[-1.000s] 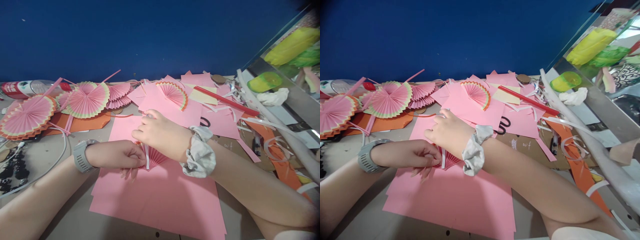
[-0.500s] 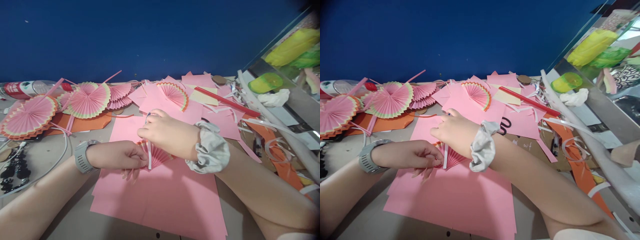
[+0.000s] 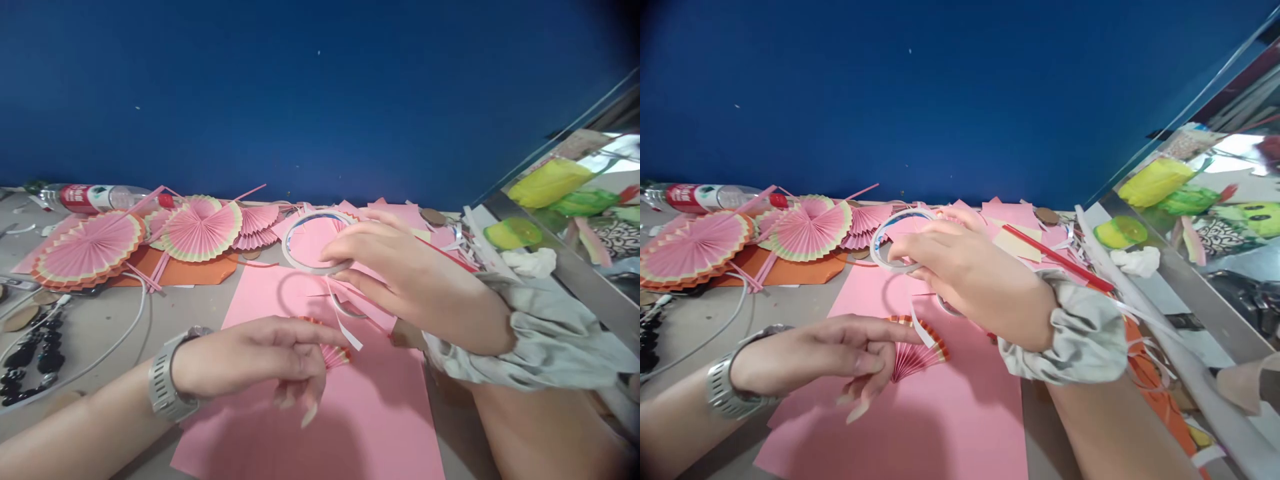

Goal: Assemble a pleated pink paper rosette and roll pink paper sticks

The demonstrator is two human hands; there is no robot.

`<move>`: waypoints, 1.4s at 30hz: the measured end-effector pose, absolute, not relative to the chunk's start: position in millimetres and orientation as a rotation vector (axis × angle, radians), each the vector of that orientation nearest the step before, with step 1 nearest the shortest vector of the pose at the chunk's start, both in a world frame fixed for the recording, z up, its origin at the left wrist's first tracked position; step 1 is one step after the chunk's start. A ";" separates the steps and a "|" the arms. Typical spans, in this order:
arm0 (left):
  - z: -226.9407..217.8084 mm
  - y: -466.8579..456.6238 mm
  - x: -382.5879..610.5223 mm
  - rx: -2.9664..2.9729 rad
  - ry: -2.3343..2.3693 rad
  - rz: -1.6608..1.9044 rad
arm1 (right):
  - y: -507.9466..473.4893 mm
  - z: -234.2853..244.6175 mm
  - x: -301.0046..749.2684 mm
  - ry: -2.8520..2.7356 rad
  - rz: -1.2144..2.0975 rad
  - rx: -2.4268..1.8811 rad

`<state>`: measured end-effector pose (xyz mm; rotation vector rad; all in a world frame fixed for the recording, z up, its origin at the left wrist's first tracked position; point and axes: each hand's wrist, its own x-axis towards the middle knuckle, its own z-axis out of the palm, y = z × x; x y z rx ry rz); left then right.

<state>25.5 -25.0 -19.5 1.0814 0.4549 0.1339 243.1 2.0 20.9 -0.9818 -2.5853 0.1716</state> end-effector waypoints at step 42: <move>-26.6 -32.5 23.8 2.654 1.188 1.147 | -31.3 -22.6 175.2 -1.301 1.533 -0.653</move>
